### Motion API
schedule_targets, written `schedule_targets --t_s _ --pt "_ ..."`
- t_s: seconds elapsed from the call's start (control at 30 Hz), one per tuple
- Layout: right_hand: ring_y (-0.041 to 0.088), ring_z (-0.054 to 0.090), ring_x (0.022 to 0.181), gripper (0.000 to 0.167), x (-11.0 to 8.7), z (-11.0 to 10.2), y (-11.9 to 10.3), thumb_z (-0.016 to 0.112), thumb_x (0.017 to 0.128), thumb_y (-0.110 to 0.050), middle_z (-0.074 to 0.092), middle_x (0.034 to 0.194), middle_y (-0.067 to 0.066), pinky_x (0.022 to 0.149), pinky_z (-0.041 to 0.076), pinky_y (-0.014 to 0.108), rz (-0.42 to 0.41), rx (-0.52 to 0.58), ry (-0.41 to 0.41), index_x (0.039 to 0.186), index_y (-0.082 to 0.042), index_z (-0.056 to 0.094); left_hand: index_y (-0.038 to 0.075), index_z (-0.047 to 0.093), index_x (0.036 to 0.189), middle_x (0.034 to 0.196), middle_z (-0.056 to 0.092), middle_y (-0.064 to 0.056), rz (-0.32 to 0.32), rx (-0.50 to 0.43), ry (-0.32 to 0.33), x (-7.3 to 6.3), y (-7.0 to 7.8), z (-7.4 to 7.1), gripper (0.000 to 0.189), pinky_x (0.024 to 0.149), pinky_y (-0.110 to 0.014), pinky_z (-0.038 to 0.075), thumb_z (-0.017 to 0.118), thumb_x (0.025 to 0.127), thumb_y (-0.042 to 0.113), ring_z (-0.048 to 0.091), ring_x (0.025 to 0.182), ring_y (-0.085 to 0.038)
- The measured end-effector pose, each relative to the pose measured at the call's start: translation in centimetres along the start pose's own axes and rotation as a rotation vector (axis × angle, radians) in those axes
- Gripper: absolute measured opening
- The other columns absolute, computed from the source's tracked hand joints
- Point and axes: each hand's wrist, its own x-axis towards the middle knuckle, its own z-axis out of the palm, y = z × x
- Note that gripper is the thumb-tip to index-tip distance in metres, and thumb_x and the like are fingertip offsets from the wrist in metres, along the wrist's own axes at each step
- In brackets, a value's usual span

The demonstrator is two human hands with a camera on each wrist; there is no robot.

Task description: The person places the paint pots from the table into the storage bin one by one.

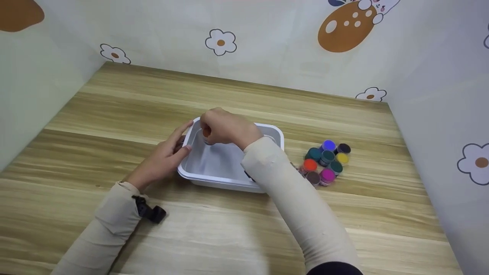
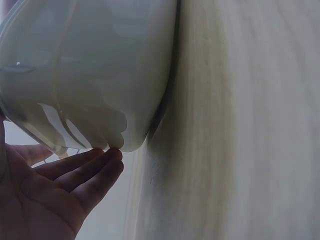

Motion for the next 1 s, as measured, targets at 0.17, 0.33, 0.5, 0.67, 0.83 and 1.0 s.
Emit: schedule_targets --t_s 0.17,0.33,0.5,0.67,0.83,1.0 --pt "0.019 0.057 0.079 0.014 0.5 0.6 -0.3 0.069 0.087 -0.003 0.065 0.087 0.006 0.071 0.052 0.030 0.021 -0.064 -0.028 0.100 -0.004 0.070 0.021 0.018 0.160 0.157 0.035 -0.015 0.005 0.005 0.001 0.0 0.1 0.1 0.067 0.117 -0.040 0.033 0.049 0.101 0.026 0.041 0.140 -0.025" --pt "0.018 0.055 0.074 0.011 0.7 1.4 -0.5 0.067 0.087 -0.003 0.064 0.083 0.005 0.069 0.050 0.030 0.026 -0.143 -0.032 0.098 -0.004 0.069 0.022 0.020 0.160 0.157 0.037 -0.012 0.007 0.035 0.009 0.1 0.1 0.1 0.066 0.118 -0.042 0.031 0.049 0.101 0.028 0.040 0.140 -0.024" --pt "0.018 0.056 0.074 0.014 1.0 2.2 -0.5 0.068 0.086 -0.003 0.066 0.085 0.006 0.069 0.051 0.030 0.039 -0.203 -0.061 0.101 -0.005 0.071 0.024 0.020 0.160 0.157 0.037 -0.011 0.008 0.043 0.011 0.1 0.2 0.2 0.066 0.118 -0.043 0.031 0.049 0.100 0.029 0.039 0.141 -0.025" --pt "0.019 0.057 0.076 0.015 1.1 2.4 -0.5 0.068 0.088 -0.002 0.067 0.086 0.007 0.071 0.053 0.031 0.030 -0.199 -0.059 0.102 -0.005 0.072 0.026 0.020 0.160 0.158 0.035 -0.011 0.011 0.042 0.011 0.1 0.3 0.1 0.066 0.118 -0.044 0.031 0.049 0.100 0.029 0.039 0.141 -0.025" --pt "0.018 0.057 0.078 0.017 1.2 2.3 -0.4 0.068 0.088 -0.003 0.066 0.088 0.005 0.073 0.052 0.031 0.020 -0.165 -0.056 0.105 -0.007 0.068 0.025 0.021 0.159 0.157 0.038 -0.011 0.018 0.046 0.026 0.2 0.3 0.0 0.066 0.117 -0.043 0.032 0.051 0.100 0.028 0.041 0.140 -0.025" --pt "0.017 0.060 0.088 0.022 1.0 2.1 -0.2 0.070 0.089 -0.004 0.067 0.097 0.003 0.083 0.054 0.032 0.003 -0.104 -0.099 0.111 -0.009 0.066 0.026 0.021 0.160 0.156 0.039 -0.013 0.001 0.051 0.017 -0.1 -0.1 -0.1 0.066 0.117 -0.044 0.032 0.050 0.100 0.028 0.042 0.139 -0.026"
